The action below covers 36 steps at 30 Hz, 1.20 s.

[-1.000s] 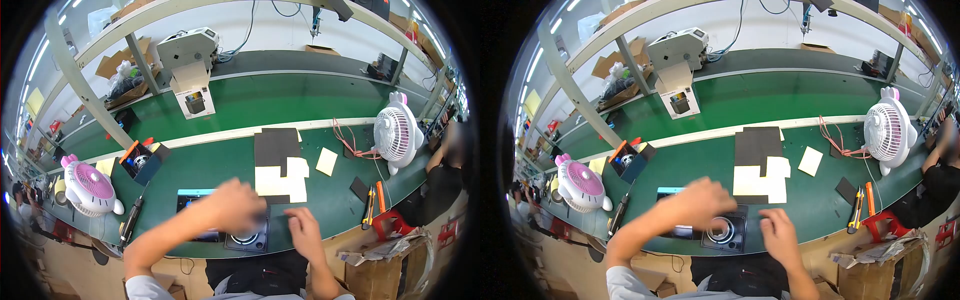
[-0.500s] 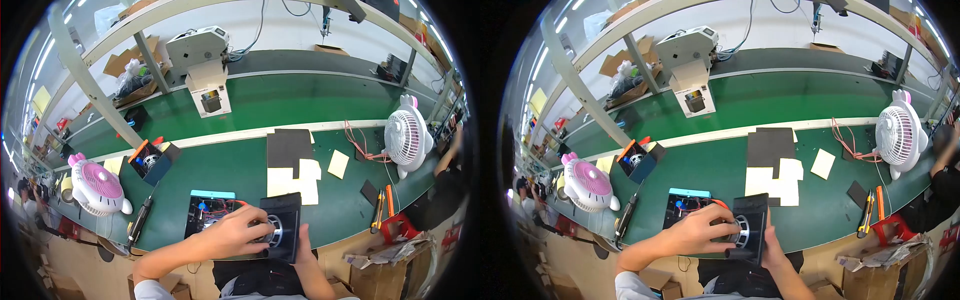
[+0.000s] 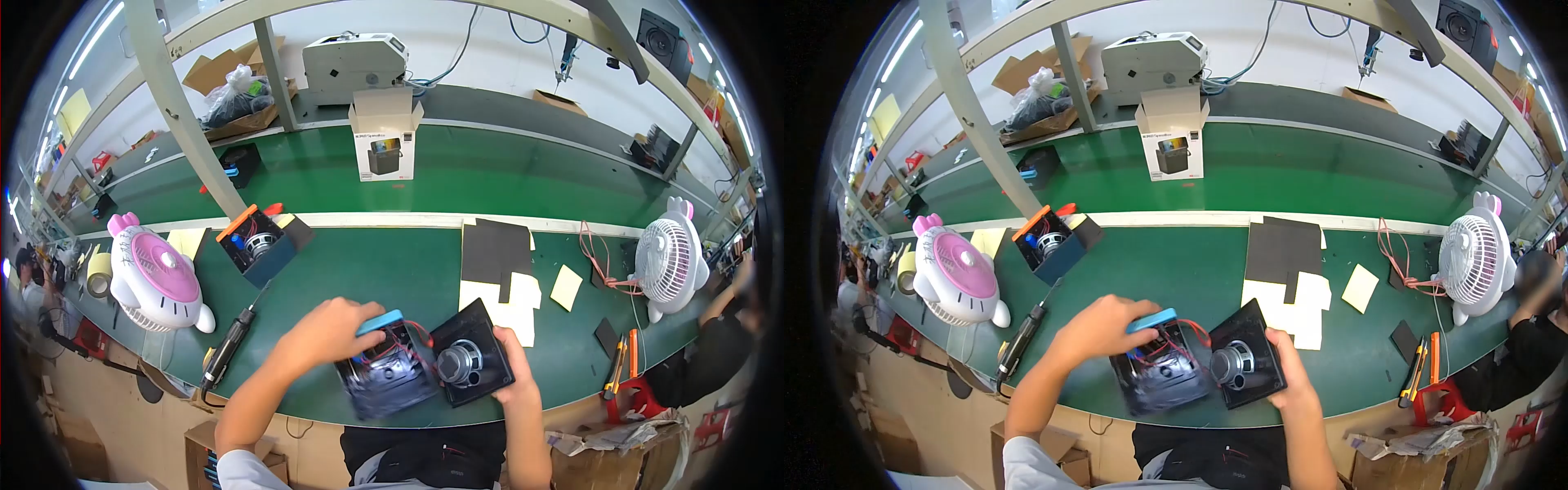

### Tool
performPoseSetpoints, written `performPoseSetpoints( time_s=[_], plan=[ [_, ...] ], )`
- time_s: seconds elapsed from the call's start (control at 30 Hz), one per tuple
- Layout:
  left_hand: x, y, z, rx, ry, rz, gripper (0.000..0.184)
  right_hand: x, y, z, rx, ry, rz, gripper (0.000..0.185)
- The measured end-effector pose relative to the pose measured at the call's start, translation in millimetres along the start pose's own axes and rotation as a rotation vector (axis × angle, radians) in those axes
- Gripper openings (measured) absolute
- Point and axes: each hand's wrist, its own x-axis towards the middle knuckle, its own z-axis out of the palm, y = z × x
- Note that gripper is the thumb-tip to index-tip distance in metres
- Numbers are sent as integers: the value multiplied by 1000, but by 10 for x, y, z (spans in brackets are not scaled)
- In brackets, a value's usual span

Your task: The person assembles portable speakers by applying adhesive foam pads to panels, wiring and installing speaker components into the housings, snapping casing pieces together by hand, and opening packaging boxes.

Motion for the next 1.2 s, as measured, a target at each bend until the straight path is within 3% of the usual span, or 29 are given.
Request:
performPoseSetpoints(
  time_s=[0.1, 0.13, 0.23, 0.33, 0.47, 0.57, 0.6, 0.7, 0.77, 0.83, 1.2],
  plan=[
    [-189, 170, 116, -18, 34, -87, 38, 53, -145, -109, -92, 144, -21, 43],
    [-239, 247, 127, -9, 37, -153, 38, -36, -280, 120, -260, 184, -65, 34],
    [-347, 350, 124, -186, 98, -159, 35, 31, -465, 135, -651, 5, -199, 32],
    [-346, 219, 265, -91, 300, 92, 26, 94, -553, 105, -1141, 101, -238, 31],
    [-239, -63, 269, -129, 241, 277, 17, 141, -543, 259, -1704, 343, -325, 30],
    [-168, -68, 268, -125, 232, 346, 13, 185, -535, 214, -1775, 270, -307, 29],
    [-167, -46, 263, -113, 211, 347, 12, 202, -487, 166, -1800, 341, -383, 22],
    [-191, 16, 309, -94, 238, 344, 12, 99, -243, 601, -1902, 602, -986, 15],
    [-202, 33, 347, -107, 289, 317, 13, -6, 153, 835, -1684, 212, -941, 13],
    [-247, 37, 396, -149, 312, 270, 14, -47, 446, 1051, -1686, 142, -897, 12],
    [-240, -48, 472, -301, 313, 227, 13, 29, 684, 1081, -1723, 230, -860, 13]
  ],
)
